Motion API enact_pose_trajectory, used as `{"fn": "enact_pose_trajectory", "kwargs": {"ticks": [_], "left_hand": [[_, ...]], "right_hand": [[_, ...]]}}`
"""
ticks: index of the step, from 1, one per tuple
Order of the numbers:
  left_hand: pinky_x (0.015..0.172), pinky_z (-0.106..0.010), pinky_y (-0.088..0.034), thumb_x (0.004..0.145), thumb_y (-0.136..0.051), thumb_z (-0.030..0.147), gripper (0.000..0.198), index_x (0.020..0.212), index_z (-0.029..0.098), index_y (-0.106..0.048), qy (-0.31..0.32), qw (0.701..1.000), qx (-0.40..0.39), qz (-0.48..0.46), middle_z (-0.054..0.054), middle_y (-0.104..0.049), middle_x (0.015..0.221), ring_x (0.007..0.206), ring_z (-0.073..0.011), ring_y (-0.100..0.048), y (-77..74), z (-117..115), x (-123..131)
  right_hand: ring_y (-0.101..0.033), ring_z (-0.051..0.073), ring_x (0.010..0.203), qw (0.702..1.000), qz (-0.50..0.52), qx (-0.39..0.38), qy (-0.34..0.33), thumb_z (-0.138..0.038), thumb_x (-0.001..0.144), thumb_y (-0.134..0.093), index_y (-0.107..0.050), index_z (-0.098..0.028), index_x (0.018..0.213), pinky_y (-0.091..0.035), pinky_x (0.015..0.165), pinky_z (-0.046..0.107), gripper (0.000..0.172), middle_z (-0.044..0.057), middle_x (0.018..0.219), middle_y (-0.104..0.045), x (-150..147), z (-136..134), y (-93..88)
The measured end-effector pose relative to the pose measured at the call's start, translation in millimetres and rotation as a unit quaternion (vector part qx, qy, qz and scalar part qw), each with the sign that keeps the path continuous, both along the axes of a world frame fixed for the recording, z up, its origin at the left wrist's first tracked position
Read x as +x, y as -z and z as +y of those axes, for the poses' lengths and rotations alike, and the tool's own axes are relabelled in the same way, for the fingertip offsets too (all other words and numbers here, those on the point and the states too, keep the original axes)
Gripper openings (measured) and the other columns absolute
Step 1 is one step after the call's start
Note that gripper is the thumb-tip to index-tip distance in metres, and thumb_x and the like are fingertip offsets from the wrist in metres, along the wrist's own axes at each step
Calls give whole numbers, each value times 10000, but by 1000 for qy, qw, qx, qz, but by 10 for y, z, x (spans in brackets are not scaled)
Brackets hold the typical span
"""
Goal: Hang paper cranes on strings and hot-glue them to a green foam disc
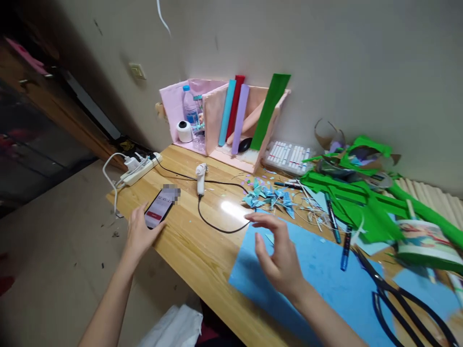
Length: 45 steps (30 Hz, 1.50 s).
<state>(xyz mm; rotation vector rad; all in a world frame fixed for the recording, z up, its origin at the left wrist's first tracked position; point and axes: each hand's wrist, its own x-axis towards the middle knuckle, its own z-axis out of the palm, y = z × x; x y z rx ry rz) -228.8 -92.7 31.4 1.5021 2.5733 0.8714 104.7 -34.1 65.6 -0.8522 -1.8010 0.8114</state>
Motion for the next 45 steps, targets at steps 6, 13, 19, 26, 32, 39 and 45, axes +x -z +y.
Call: {"fn": "enact_pose_trajectory", "kwargs": {"ticks": [6, 13, 19, 26, 32, 39, 45], "left_hand": [[660, -264, -459, 871, -377, 427, 345, 931, 183, -613, 188, 936, -80, -285, -42, -655, 814, 714, -159, -606, -118, 199, 1281], [542, -226, -365, 869, -357, 458, 417, 788, 179, -657, 307, 893, -201, -260, -20, -656, 670, 543, -129, -562, -33, 539, 2246], [525, -236, -324, 864, -368, 475, 431, 677, 180, -622, 294, 909, -207, -212, -15, -627, 599, 500, -134, -541, 3, 671, 2492], [528, -231, -320, 853, -417, 415, 351, 633, 181, -556, 293, 910, -196, -216, 3, -587, 531, 499, -132, -533, 49, 657, 2504], [531, -235, -328, 880, -362, 393, 357, 647, 182, -532, 304, 905, -198, -222, 4, -612, 583, 475, -120, -528, 44, 672, 2431], [613, -254, -388, 805, -511, 352, 182, 772, 179, -556, 284, 922, -158, -211, -26, -621, 731, 696, -163, -577, 61, 722, 2397], [697, -263, -439, 784, -544, 273, 173, 922, 169, -548, 312, 900, -121, -280, -39, -612, 848, 763, -145, -577, 121, 747, 2441]], "right_hand": [[-554, 189, 809, 964, -87, -133, 214, -336, 856, -480, -490, -214, 1002, -459, 726, 348, 191, 64, 923, -553, 959, 65, 429], [-548, 155, 696, 943, -90, -302, 112, -416, 846, -461, -513, -192, 965, -447, 654, 293, 259, 33, 828, -576, 1254, 164, 542], [-541, 147, 631, 932, -118, -343, 26, -513, 835, -455, -523, -190, 806, -428, 582, 261, 331, 7, 697, -582, 1063, 202, 510], [-491, 130, 567, 936, -163, -311, 8, -511, 881, -365, -502, -190, 681, -375, 551, 244, 403, -11, 607, -538, 983, 190, 464], [-448, 128, 541, 941, -200, -271, 31, -420, 874, -399, -439, -198, 623, -328, 537, 243, 337, -26, 559, -488, 1003, 198, 427], [-477, 138, 564, 941, -199, -273, 31, -379, 860, -426, -481, -195, 697, -349, 545, 251, 252, -15, 593, -527, 1032, 233, 422], [-512, 146, 569, 941, -153, -296, 51, -373, 840, -459, -507, -196, 855, -389, 529, 255, 184, -6, 630, -553, 1066, 279, 519]]}}
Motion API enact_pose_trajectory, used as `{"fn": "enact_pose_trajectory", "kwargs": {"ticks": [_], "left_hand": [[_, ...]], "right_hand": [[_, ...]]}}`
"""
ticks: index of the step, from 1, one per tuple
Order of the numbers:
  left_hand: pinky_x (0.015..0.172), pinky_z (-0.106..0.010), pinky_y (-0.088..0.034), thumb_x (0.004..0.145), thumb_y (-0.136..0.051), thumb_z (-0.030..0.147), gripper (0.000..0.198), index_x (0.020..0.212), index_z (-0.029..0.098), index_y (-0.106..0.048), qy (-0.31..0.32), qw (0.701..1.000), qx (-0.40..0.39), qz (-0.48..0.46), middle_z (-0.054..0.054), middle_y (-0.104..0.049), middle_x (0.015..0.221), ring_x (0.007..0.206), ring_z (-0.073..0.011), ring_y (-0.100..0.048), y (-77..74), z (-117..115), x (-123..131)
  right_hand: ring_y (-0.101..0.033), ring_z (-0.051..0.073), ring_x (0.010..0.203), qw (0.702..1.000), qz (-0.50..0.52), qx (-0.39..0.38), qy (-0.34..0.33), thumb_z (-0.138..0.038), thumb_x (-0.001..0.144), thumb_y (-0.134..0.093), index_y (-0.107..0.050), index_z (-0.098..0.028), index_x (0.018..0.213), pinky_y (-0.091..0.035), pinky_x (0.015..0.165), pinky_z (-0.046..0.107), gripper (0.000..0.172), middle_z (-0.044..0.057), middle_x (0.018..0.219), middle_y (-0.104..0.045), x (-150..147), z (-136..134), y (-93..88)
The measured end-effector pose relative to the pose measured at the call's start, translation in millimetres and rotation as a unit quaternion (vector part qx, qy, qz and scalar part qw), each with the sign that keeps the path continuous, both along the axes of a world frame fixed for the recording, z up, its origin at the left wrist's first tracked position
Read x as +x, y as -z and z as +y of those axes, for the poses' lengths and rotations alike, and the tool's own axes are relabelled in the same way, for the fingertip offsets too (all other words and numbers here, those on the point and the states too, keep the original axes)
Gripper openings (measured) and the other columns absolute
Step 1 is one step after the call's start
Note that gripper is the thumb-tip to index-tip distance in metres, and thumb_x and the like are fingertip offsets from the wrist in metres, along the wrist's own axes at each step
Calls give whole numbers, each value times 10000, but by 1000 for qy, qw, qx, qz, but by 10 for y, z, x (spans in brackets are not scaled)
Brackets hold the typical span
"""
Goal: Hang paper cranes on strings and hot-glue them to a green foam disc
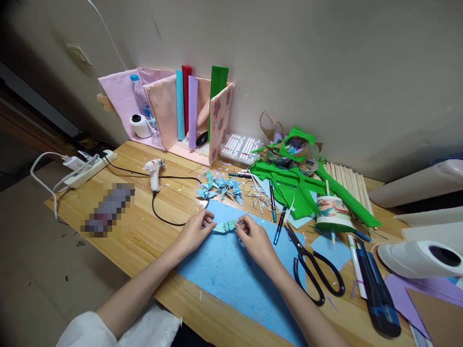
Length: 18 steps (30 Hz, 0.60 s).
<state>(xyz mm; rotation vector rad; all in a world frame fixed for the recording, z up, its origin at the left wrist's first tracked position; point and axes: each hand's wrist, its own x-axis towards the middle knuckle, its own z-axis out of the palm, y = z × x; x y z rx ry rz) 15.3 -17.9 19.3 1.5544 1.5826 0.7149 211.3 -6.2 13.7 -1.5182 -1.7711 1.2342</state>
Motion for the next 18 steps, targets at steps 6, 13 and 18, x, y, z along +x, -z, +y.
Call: {"fn": "enact_pose_trajectory", "kwargs": {"ticks": [6, 13, 18], "left_hand": [[623, -241, -449, 793, -538, 299, 199, 931, 156, -551, 4, 992, -58, -108, -6, -595, 734, 653, -117, -583, 72, 11, 19], [593, -210, -439, 742, -599, 269, 244, 942, 140, -544, -17, 976, -100, -195, -9, -593, 736, 650, -99, -575, 44, -3, 52], [606, -217, -448, 737, -584, 247, 227, 936, 143, -552, -26, 984, -76, -160, -19, -605, 751, 668, -109, -579, -32, -9, 62]], "right_hand": [[-568, 157, 657, 999, 46, 6, -2, -330, 826, -478, -509, -189, 1115, -464, 613, 281, 323, 28, 779, -605, 6, -3, -46], [-599, 187, 801, 1000, 9, 25, -7, -260, 797, -471, -632, -177, 895, -455, 743, 324, 206, 56, 892, -656, 3, 4, -105], [-611, 168, 732, 993, 105, -49, 8, -340, 798, -498, -582, -170, 914, -495, 710, 322, 222, 48, 839, -647, 37, -19, -91]]}}
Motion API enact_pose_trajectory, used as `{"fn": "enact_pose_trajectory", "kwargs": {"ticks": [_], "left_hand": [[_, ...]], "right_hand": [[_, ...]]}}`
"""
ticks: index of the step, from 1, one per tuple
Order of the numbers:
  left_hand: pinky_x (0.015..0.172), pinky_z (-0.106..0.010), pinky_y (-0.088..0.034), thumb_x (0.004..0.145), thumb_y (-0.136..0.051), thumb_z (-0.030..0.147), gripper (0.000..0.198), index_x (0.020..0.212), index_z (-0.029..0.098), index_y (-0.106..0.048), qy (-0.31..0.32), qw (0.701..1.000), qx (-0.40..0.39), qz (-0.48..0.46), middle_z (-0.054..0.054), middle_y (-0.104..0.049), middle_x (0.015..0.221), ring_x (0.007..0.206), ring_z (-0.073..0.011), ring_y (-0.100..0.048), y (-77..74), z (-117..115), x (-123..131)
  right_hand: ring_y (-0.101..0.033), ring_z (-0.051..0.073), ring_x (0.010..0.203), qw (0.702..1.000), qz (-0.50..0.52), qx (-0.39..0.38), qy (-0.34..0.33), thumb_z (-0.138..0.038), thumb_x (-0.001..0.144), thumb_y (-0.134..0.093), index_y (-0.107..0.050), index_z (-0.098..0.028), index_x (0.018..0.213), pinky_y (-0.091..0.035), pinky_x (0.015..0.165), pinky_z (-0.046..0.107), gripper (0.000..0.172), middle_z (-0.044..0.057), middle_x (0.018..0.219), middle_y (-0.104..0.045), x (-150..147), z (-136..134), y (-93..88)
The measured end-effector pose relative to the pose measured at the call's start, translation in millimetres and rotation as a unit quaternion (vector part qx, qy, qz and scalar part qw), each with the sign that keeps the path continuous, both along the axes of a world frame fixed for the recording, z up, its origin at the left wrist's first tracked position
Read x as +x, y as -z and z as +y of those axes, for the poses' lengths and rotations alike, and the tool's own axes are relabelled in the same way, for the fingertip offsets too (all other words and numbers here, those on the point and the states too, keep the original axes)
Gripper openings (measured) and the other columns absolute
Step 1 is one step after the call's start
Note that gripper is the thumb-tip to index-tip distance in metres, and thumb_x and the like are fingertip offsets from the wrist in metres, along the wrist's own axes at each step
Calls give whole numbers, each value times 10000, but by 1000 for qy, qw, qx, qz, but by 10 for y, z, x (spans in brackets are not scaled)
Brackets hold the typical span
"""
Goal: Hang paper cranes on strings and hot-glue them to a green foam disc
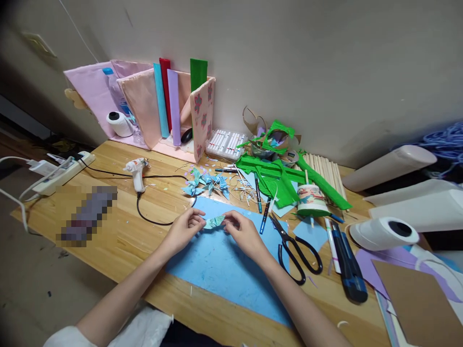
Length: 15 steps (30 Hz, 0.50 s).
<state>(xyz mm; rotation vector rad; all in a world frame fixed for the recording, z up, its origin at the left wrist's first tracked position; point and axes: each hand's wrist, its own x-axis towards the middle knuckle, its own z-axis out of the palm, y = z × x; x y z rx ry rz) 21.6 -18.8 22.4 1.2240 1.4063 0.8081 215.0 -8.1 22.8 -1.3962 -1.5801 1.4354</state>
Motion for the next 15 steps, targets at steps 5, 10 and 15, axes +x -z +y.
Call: {"fn": "enact_pose_trajectory", "kwargs": {"ticks": [5, 10, 15], "left_hand": [[620, -222, -452, 767, -547, 237, 203, 954, 161, -567, 16, 996, 69, 58, -23, -626, 791, 678, -111, -583, -86, -3, 36], [681, -239, -470, 795, -546, 290, 219, 962, 164, -609, 33, 997, 70, 24, -40, -648, 838, 755, -133, -602, -132, 54, 65], [766, -259, -470, 759, -601, 300, 229, 929, 156, -655, 37, 992, 30, -115, -57, -676, 910, 824, -152, -607, -248, 153, 88]], "right_hand": [[-614, 164, 648, 998, 26, -38, 38, -454, 752, -587, -580, -163, 838, -503, 632, 304, 303, 29, 718, -622, -25, -5, -36], [-609, 151, 620, 985, 124, -95, 70, -488, 689, -654, -570, -160, 735, -511, 638, 298, 341, 16, 648, -607, -21, 50, -31], [-620, 148, 714, 955, 232, -160, 89, -435, 616, -741, -614, -181, 786, -529, 714, 290, 331, 23, 783, -632, -9, 89, -18]]}}
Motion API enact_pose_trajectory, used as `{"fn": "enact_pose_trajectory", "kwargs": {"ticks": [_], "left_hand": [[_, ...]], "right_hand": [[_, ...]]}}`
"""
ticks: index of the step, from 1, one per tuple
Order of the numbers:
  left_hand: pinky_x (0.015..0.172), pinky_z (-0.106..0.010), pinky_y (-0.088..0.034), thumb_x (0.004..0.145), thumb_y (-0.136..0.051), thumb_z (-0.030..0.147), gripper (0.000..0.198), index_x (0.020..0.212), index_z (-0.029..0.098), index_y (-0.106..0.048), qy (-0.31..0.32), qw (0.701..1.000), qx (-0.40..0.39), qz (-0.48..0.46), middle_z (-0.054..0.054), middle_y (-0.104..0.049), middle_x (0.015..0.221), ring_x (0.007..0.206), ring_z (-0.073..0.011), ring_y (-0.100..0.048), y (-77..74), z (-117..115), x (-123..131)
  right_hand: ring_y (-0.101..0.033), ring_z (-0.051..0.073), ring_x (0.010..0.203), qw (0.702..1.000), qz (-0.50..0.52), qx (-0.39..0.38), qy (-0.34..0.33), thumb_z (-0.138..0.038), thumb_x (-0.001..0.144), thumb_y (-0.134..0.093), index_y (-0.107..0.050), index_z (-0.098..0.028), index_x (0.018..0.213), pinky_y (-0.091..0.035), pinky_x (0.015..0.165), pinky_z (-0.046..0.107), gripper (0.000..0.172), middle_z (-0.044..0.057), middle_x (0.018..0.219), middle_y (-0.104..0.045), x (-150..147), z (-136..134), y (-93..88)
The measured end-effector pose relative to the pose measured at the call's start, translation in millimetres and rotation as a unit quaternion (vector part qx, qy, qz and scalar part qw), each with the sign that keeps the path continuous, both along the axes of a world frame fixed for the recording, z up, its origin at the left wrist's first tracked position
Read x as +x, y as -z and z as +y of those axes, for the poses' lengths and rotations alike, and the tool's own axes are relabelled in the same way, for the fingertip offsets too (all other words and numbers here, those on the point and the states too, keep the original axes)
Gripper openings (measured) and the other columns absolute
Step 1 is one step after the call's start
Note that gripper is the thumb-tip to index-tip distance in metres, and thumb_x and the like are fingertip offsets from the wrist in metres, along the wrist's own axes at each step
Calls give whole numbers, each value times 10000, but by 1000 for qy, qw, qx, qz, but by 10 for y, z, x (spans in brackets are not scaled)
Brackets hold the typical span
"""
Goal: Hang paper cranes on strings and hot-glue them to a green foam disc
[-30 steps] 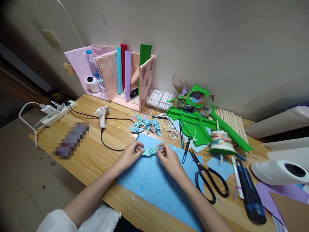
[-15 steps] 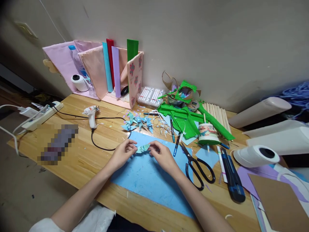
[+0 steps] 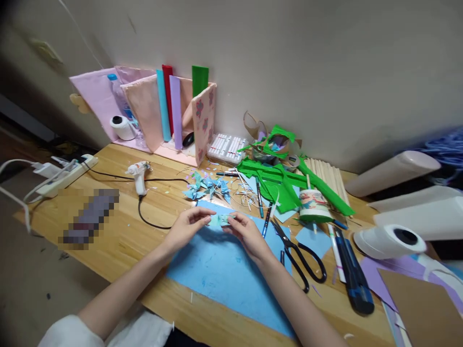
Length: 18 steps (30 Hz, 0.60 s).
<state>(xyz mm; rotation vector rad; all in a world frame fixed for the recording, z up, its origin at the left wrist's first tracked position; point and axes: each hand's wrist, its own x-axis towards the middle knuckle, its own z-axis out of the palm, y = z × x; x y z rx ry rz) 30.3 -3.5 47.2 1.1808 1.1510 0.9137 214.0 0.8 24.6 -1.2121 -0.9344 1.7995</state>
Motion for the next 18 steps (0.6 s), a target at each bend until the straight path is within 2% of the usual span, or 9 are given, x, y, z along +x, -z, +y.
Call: {"fn": "enact_pose_trajectory", "kwargs": {"ticks": [3, 7, 12, 18], "left_hand": [[737, -256, -467, 709, -662, 334, 261, 886, 142, -657, 1, 996, -3, -87, -59, -662, 887, 775, -139, -592, -56, 93, -6], [705, -239, -445, 647, -720, 383, 364, 897, 130, -644, 0, 988, -17, -155, -58, -634, 884, 732, -113, -557, -27, 233, -78], [718, -234, -422, 671, -707, 409, 428, 987, 126, -650, 67, 981, -28, -181, -55, -609, 865, 764, -116, -536, 80, 289, -194], [801, -262, -419, 725, -652, 456, 488, 1104, 149, -639, 81, 980, -2, -180, -68, -629, 942, 838, -142, -559, 178, 208, -222]], "right_hand": [[-611, 148, 683, 997, 48, -42, 34, -379, 544, -798, -632, -199, 792, -544, 673, 279, 349, 22, 773, -630, -45, 7, 7], [-566, 102, 599, 987, 123, -80, 65, -308, 566, -811, -636, -183, 698, -536, 561, 190, 253, 5, 657, -584, -126, 20, 2], [-543, 73, 588, 972, 167, -130, 102, -228, 493, -859, -641, -136, 672, -531, 545, 137, 296, 1, 639, -565, -211, 56, 10], [-502, 72, 547, 943, 238, -209, 108, -144, 475, -846, -607, -131, 662, -514, 472, 161, 305, -2, 611, -523, -305, 76, 84]]}}
